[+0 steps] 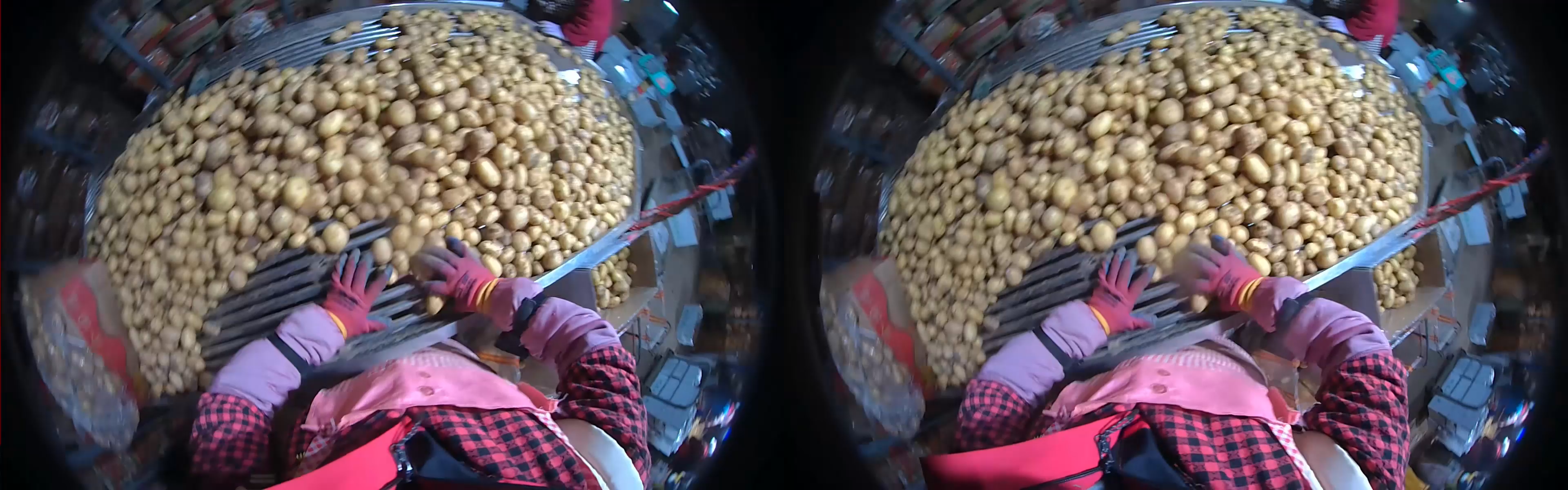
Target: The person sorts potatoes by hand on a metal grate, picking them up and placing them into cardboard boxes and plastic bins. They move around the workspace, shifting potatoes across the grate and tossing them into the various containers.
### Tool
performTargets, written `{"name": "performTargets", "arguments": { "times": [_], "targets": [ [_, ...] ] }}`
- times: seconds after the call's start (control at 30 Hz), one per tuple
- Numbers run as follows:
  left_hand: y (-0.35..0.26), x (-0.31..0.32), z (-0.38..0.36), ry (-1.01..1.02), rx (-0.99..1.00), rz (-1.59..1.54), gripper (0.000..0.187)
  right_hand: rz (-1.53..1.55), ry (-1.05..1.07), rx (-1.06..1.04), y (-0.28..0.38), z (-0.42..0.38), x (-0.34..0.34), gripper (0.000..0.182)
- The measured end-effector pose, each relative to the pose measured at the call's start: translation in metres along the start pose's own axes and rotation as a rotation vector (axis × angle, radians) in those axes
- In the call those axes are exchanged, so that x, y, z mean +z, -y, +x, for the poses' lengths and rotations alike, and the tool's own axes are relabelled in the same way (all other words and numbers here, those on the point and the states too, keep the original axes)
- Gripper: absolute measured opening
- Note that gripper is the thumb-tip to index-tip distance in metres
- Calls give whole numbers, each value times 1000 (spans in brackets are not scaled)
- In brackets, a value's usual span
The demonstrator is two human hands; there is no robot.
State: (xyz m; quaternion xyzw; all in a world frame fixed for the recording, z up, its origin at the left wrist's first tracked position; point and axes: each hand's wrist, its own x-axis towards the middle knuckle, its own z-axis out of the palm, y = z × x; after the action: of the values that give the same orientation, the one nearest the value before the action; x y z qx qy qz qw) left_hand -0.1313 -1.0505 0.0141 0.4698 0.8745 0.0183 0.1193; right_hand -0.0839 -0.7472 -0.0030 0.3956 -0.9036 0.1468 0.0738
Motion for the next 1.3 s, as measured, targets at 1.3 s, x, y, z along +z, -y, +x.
{"name": "performTargets", "arguments": {
  "times": [1.3],
  "targets": [
    [152,-40,54,-374,-904,120,77,-309,-139,1344,-107,-137,-79,82]
  ]
}}
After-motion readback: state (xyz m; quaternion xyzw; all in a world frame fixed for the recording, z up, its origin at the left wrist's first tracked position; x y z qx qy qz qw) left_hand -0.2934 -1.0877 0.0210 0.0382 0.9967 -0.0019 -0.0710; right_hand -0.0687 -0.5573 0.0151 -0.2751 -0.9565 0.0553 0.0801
